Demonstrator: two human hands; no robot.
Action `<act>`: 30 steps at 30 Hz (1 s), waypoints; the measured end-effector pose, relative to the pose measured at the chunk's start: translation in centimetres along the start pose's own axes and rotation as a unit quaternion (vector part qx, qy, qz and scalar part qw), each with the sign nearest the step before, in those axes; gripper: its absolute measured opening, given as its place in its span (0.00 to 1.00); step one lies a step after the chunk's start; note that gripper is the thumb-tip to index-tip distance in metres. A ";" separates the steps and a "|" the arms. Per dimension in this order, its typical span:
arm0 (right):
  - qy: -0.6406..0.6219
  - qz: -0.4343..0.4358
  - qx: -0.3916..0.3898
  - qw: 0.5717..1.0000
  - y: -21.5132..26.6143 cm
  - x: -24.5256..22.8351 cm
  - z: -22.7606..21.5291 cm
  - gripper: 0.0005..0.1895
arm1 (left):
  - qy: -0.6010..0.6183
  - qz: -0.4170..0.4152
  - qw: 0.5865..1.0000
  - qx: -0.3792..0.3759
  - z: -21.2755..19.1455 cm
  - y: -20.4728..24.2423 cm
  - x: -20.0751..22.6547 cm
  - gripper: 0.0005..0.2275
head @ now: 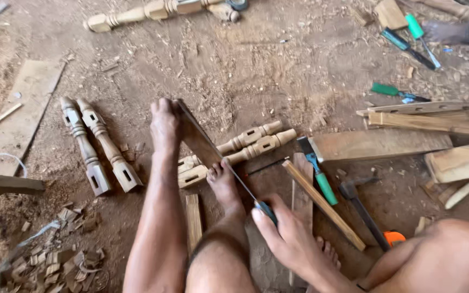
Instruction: The person saws through several wooden furniture legs and support pieces by hand, using a pencil to mark cut lines and a chisel with a hammer to finish joints.
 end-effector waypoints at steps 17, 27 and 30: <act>0.028 -0.051 -0.024 0.998 -9.1 -6.0 3.0 0.26 | -0.062 0.063 0.996 0.033 -0.5 -0.5 0.8 0.13; -0.049 0.107 -0.016 0.993 0.5 1.2 -2.8 0.23 | -0.078 0.097 0.991 0.052 0.4 -0.6 1.4 0.10; -0.138 0.074 -0.075 0.985 2.0 -0.3 -3.2 0.28 | -0.024 0.054 0.998 0.020 0.8 -1.1 0.2 0.11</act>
Point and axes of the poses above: each hand's wrist, its own y-axis away from the middle knuckle, its own z-axis out of the palm, x = y × z, the point moved 8 cm from there along -y, towards the middle knuckle, and after that the axes turned 15 degrees about z, right-handed, at the moved point
